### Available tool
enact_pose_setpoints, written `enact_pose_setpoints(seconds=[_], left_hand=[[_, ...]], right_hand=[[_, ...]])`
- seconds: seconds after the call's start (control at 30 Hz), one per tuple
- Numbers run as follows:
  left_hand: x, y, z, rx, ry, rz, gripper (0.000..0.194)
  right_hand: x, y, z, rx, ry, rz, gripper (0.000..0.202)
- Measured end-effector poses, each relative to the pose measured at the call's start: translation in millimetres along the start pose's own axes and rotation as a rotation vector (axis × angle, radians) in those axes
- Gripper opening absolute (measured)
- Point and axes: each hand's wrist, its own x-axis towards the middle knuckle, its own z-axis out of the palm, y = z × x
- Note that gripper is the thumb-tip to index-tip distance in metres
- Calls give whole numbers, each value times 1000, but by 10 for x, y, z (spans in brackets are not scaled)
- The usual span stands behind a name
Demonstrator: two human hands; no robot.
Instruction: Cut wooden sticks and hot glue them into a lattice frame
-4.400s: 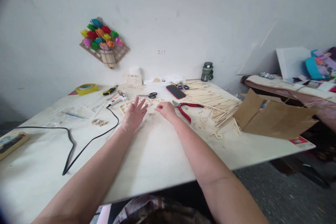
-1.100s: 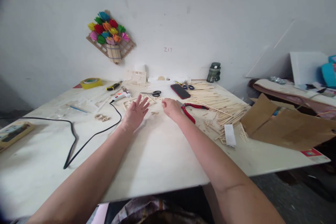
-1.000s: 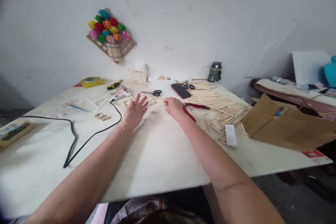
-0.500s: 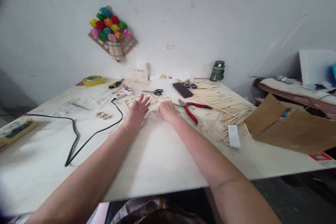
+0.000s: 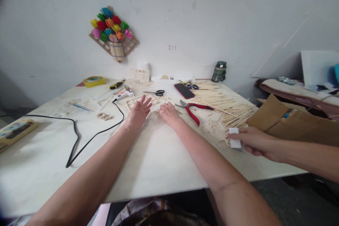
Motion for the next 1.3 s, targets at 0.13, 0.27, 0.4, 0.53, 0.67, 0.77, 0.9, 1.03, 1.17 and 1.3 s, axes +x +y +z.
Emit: enact_pose_setpoints(seconds=[0.13, 0.27, 0.4, 0.53, 0.67, 0.77, 0.9, 1.03, 1.17, 1.3], left_hand=[[-11, 6, 12, 15, -3, 2, 53], [-20, 11, 33, -7, 15, 6, 51], [-20, 14, 39, -45, 53, 30, 50], [6, 8, 3, -110, 73, 84, 49], [17, 23, -3, -249, 49, 129, 47], [-1, 51, 47, -341, 24, 139, 45], [-30, 79, 116, -385, -14, 144, 42], [-45, 88, 135, -357, -16, 126, 41], [-54, 90, 158, -351, -23, 117, 41], [-58, 93, 198, -362, 11, 110, 42]], right_hand=[[11, -12, 38, -10, 6, -2, 23], [8, -13, 55, 6, 32, 35, 26], [-7, 14, 67, 193, 69, 161, 25], [2, 26, 68, 661, 118, 361, 19], [14, -34, 7, 1178, 155, 439, 11], [15, -117, -67, 1493, 62, 501, 13], [24, -217, -130, 1716, -25, 550, 17], [35, -261, -162, 1746, -44, 565, 17], [40, -272, -174, 1767, -41, 576, 19], [49, -278, -147, 1798, -42, 586, 22]])
